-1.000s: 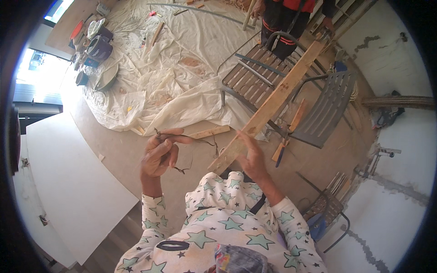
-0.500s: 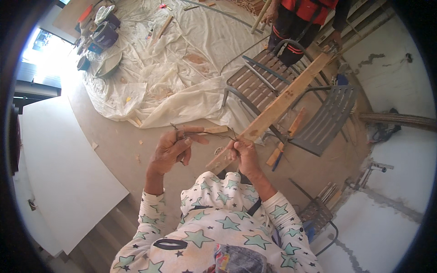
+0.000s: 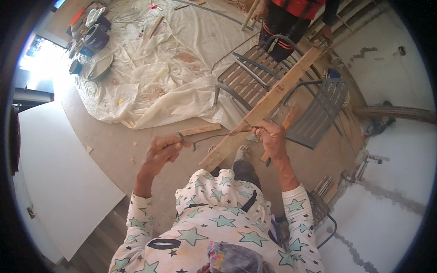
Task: The person uses pliers to bend and secure metal wire ties around a wooden plank that is clamped to a metal chair frame. They repeatedly adjust the wire and tighten it to fasten the plank to the chair structure.
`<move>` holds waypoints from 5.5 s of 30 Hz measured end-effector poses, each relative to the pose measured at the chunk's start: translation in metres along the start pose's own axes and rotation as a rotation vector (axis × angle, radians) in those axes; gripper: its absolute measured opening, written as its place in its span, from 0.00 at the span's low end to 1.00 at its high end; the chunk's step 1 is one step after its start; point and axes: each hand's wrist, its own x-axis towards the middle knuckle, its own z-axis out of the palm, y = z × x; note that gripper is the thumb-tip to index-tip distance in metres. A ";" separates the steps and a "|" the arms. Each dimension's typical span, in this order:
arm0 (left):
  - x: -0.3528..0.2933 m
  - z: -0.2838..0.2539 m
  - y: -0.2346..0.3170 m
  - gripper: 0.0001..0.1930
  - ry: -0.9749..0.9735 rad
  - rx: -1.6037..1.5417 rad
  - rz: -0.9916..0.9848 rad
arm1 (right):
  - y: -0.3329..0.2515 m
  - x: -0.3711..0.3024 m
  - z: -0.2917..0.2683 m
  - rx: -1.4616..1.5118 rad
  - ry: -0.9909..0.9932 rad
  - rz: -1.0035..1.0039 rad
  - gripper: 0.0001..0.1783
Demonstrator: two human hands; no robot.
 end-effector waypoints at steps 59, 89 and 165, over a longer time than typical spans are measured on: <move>0.016 -0.040 -0.046 0.12 -0.236 0.393 0.022 | -0.025 0.023 -0.098 -0.358 0.172 0.029 0.09; 0.070 -0.001 -0.060 0.08 0.064 1.072 0.354 | 0.031 -0.119 -0.133 -1.183 -0.415 0.211 0.07; 0.345 0.021 -0.181 0.21 0.111 1.291 0.036 | 0.114 -0.130 0.061 -0.585 -0.191 0.449 0.07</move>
